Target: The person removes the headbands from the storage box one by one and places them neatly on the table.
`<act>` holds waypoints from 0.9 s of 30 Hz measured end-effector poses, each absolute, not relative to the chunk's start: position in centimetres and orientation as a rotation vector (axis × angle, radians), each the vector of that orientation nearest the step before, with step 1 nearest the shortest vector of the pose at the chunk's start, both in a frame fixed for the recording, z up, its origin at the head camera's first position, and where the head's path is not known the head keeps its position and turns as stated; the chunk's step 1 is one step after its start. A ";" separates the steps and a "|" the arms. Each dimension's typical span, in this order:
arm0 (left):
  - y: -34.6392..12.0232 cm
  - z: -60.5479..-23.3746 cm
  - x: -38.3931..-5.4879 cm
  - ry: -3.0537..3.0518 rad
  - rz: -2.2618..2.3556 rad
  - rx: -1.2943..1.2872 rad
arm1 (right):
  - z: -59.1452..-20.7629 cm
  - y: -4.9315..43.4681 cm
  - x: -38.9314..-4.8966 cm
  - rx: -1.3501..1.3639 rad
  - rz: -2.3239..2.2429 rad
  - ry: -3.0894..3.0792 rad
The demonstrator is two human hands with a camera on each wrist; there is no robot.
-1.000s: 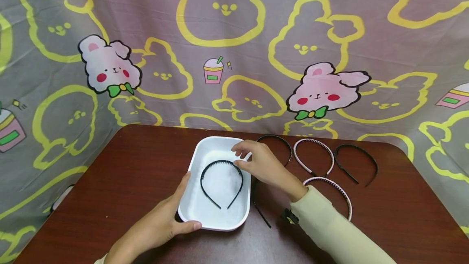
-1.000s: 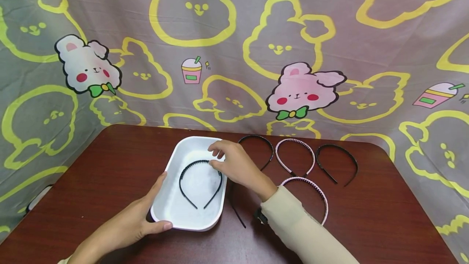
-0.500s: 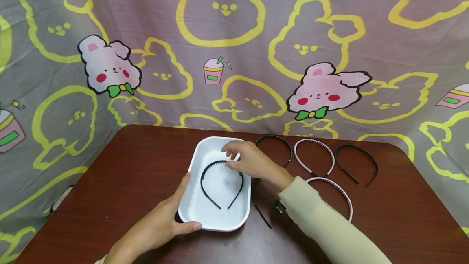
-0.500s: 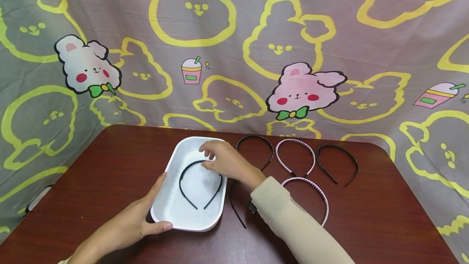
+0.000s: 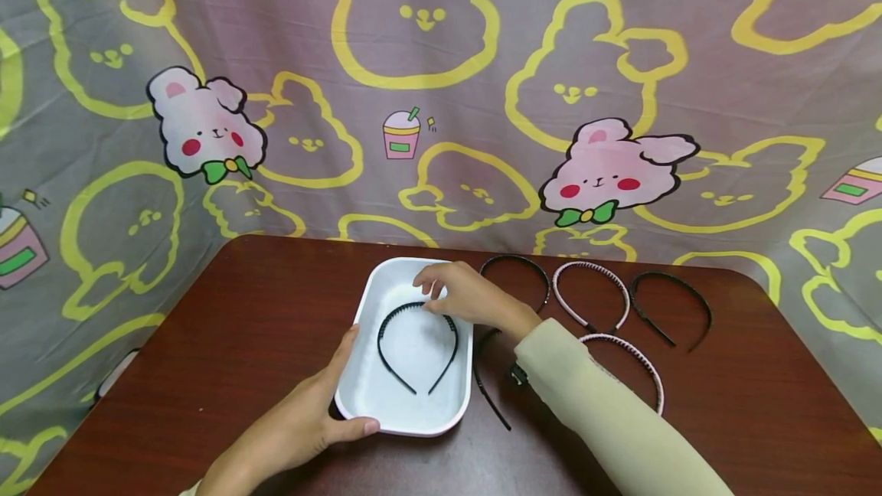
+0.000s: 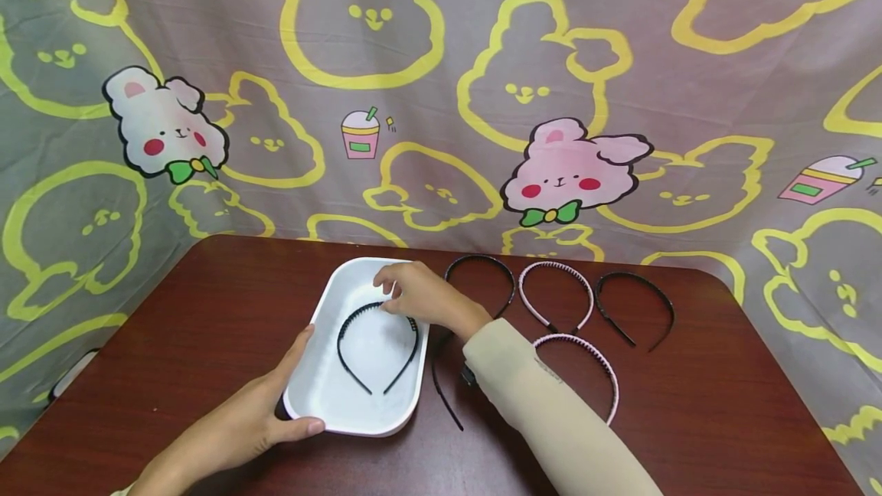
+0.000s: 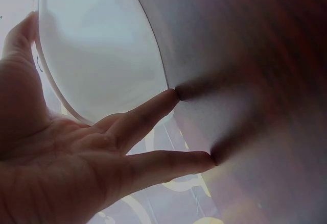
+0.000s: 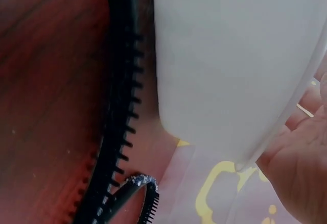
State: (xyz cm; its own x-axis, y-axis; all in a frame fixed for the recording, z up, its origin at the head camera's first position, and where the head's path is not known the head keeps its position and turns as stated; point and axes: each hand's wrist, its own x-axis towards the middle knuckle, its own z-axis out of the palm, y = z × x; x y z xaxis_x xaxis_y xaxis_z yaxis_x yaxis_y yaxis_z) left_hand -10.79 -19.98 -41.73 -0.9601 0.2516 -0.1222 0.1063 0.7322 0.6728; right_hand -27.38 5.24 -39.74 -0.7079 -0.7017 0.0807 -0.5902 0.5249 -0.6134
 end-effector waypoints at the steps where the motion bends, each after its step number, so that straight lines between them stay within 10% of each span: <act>1: -20.0 -41.7 -10.8 2.728 1.042 0.287 | -39.7 5.2 -27.5 -1.109 -0.920 2.582; 27: -20.0 -41.7 -10.9 2.716 1.044 0.283 | -39.9 3.9 -29.7 -1.105 -0.685 2.500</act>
